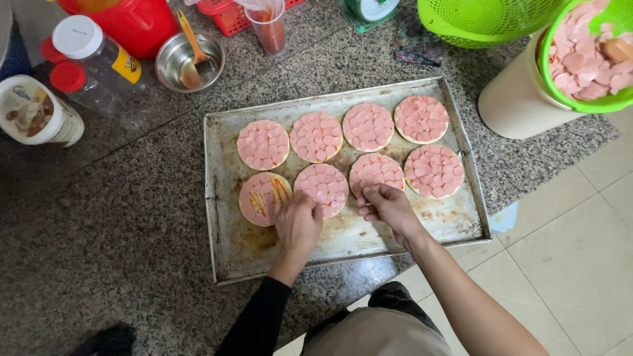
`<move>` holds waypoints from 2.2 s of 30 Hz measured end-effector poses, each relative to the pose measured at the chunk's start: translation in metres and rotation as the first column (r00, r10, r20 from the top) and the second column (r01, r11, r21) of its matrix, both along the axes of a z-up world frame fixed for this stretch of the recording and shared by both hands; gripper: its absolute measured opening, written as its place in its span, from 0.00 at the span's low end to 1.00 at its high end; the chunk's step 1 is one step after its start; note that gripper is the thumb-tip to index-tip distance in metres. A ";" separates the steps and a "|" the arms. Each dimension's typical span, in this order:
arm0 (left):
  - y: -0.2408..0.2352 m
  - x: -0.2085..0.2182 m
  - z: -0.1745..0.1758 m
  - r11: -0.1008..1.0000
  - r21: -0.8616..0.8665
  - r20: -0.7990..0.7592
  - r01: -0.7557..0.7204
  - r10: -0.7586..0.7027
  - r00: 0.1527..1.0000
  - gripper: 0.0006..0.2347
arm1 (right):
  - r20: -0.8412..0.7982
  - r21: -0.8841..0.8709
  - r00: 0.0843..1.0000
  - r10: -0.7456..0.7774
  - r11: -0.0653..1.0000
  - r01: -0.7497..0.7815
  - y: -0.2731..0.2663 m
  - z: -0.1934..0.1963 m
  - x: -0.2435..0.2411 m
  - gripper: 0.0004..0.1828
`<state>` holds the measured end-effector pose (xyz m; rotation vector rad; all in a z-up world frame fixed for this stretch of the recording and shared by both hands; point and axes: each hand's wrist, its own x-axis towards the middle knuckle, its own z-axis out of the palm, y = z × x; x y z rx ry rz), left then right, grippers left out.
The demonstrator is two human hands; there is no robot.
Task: The person places sliced ham pieces onto small round dough bases arranged on a metal baking tray. They then walk to the sink, pour corn kernels from a metal bowl into a green colander, and return to continue placing ham slices on the remaining dough bases.
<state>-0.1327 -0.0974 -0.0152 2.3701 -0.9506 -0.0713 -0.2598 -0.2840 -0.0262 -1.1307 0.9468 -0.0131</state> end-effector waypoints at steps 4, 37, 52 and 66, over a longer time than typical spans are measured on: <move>0.005 0.000 0.015 0.996 -0.071 0.043 -0.055 0.058 0.997 0.06 | 0.030 0.012 0.999 -0.030 0.999 0.029 0.001 0.003 -0.004 0.12; -0.506 -0.445 0.157 0.616 -0.522 -0.223 0.590 -0.766 0.603 0.13 | 0.167 -0.380 0.475 -0.864 0.388 0.839 -0.310 0.222 -0.748 0.12; -0.918 -0.547 0.168 0.573 -0.585 -0.372 0.575 -0.819 0.438 0.14 | 0.263 -0.307 0.429 -0.864 0.347 0.886 -0.692 0.265 -0.853 0.09; -1.254 -0.562 0.207 0.684 -0.521 -0.292 0.511 -0.705 0.646 0.14 | 0.325 -0.269 0.720 -0.613 0.669 0.692 -1.161 0.262 -0.820 0.10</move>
